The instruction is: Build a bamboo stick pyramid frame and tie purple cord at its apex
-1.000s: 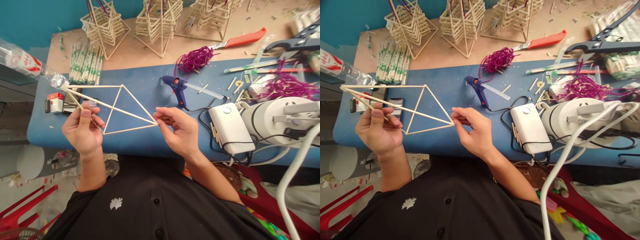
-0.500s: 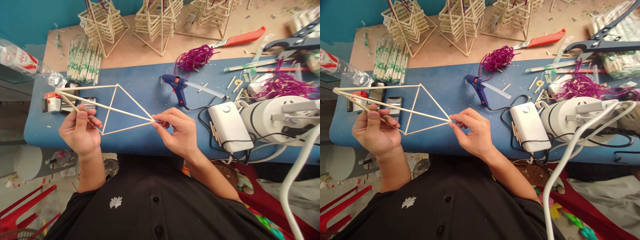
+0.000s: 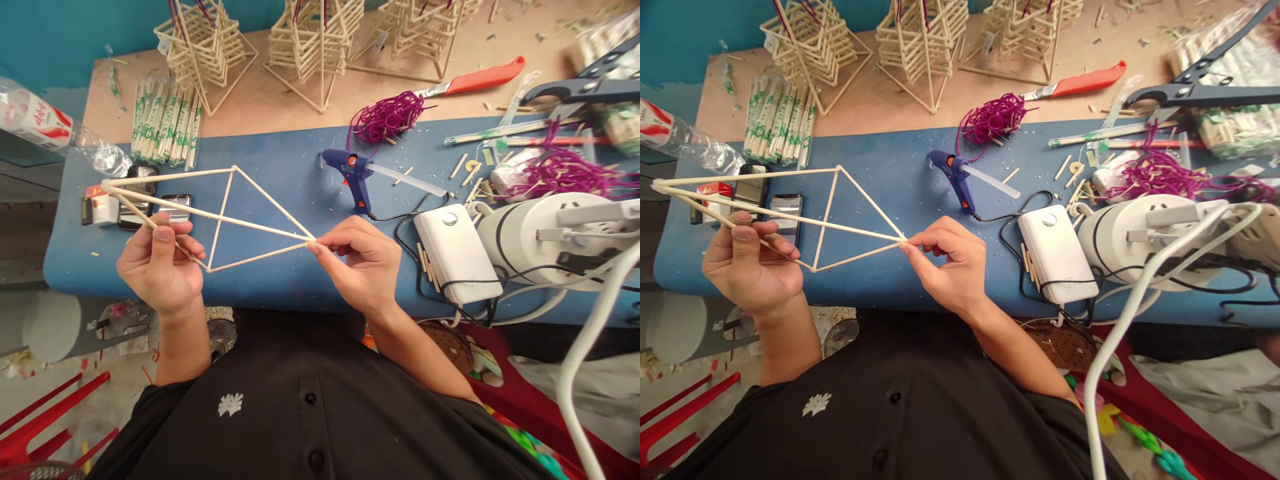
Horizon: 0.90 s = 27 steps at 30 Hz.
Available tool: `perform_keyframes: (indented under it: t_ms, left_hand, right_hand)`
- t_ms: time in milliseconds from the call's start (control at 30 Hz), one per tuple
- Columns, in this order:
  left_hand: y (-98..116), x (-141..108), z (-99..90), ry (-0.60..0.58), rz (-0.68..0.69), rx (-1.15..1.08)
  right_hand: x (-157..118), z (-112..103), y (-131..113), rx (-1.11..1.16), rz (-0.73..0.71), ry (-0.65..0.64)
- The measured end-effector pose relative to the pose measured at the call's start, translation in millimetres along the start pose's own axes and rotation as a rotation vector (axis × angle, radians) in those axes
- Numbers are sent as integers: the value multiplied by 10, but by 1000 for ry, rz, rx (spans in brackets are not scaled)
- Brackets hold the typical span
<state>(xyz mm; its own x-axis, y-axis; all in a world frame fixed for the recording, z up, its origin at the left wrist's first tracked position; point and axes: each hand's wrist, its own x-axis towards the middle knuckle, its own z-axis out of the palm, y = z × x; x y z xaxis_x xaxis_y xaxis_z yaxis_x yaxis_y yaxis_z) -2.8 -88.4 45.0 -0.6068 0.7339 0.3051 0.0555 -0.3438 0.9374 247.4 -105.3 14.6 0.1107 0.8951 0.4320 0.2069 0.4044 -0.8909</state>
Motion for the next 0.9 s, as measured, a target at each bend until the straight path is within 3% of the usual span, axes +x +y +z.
perform_keyframes:
  t_ms: [233, 433, 500, 600, 667, 833, 900]
  left_hand:
    - [86, -196, 77, -34, 114, -57]
    - [106, -363, 114, -49, 164, -23]
    - [75, -368, 134, -36, 145, -23]
    - [-1, -316, 177, -58, 105, -55]
    - [-65, -259, 217, -87, 103, -71]
    - [-219, -147, 360, -156, 147, -51]
    - [-261, -118, 417, -191, 133, -27]
  right_hand:
    - [-28, 68, 13, -111, 42, 136]
    - [-30, 122, 58, -235, -123, 218]
    - [-52, 102, 18, -251, -193, 171]
    - [-127, 14, -77, -245, -246, 0]
    - [-194, -79, -132, -231, -208, -101]
    - [-308, -401, -222, -353, -115, -122]
    - [-314, -549, -271, -441, -64, -291]
